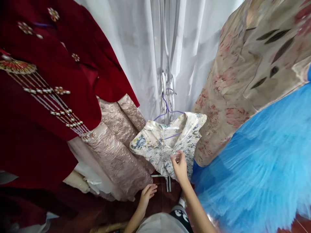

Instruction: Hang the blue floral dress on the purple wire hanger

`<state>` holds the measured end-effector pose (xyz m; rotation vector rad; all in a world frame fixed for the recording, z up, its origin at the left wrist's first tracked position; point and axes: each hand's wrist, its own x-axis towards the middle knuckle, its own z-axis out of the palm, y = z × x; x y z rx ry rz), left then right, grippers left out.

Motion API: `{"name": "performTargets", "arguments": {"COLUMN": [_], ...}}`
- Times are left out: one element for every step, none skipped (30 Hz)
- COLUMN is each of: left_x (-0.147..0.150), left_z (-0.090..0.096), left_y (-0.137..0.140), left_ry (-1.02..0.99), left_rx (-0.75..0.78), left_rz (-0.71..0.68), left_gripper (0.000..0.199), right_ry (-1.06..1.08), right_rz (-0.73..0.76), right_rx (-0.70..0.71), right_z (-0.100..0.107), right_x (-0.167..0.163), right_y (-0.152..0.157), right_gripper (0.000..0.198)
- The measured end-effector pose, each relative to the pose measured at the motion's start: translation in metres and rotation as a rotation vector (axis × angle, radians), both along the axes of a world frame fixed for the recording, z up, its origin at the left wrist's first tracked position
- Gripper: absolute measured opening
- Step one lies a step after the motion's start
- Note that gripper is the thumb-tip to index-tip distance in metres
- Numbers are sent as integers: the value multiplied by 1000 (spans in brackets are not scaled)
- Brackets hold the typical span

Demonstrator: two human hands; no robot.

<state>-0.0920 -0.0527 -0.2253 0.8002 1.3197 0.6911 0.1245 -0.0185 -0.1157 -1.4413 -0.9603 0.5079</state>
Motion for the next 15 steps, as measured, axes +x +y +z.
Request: {"name": "performTargets", "arguments": {"left_x": [-1, -1, 1, 4, 9, 14, 20, 27, 33, 39, 44, 49, 53, 57, 59], "left_z": [-3, -5, -5, -3, 0, 4, 9, 15, 22, 30, 39, 48, 56, 63, 70], "left_y": [-7, -12, -15, -16, -15, -13, -10, -5, 0, 6, 12, 19, 25, 32, 38], "left_ry": [-3, -7, -14, -24, -44, -71, -102, -135, -169, -201, -231, -258, -282, -301, -315], "left_rx": [-11, -21, -26, -20, 4, 39, 80, 118, 155, 189, 219, 245, 265, 279, 289], "left_rz": [-50, -118, -192, -255, -300, -326, -332, -325, -310, -291, -271, -250, -234, -217, -191], "left_gripper": [56, 59, 61, 62, 63, 63, 64, 64, 64, 64, 63, 62, 60, 57, 55], "right_ry": [-34, -83, -140, -197, -246, -282, -307, -320, -323, -320, -317, -312, -305, -297, -287], "right_rz": [16, 29, 34, 34, 29, 21, 14, 7, 3, 0, 0, 2, 6, 12, 20], "right_rx": [-50, -95, -135, -166, -188, -203, -213, -217, -217, -215, -211, -205, -198, -191, -185], "right_z": [-3, -5, -5, -4, -4, -3, -3, -4, -5, -6, -7, -8, -8, -9, -9], "right_x": [3, 7, 9, 11, 12, 13, 13, 12, 11, 9, 7, 4, 1, -1, -4], "right_y": [9, 18, 26, 34, 40, 45, 49, 52, 54, 57, 59, 62, 65, 68, 69], "right_gripper": [51, 54, 53, 50, 47, 44, 43, 41, 40, 38, 38, 37, 36, 35, 34]}}
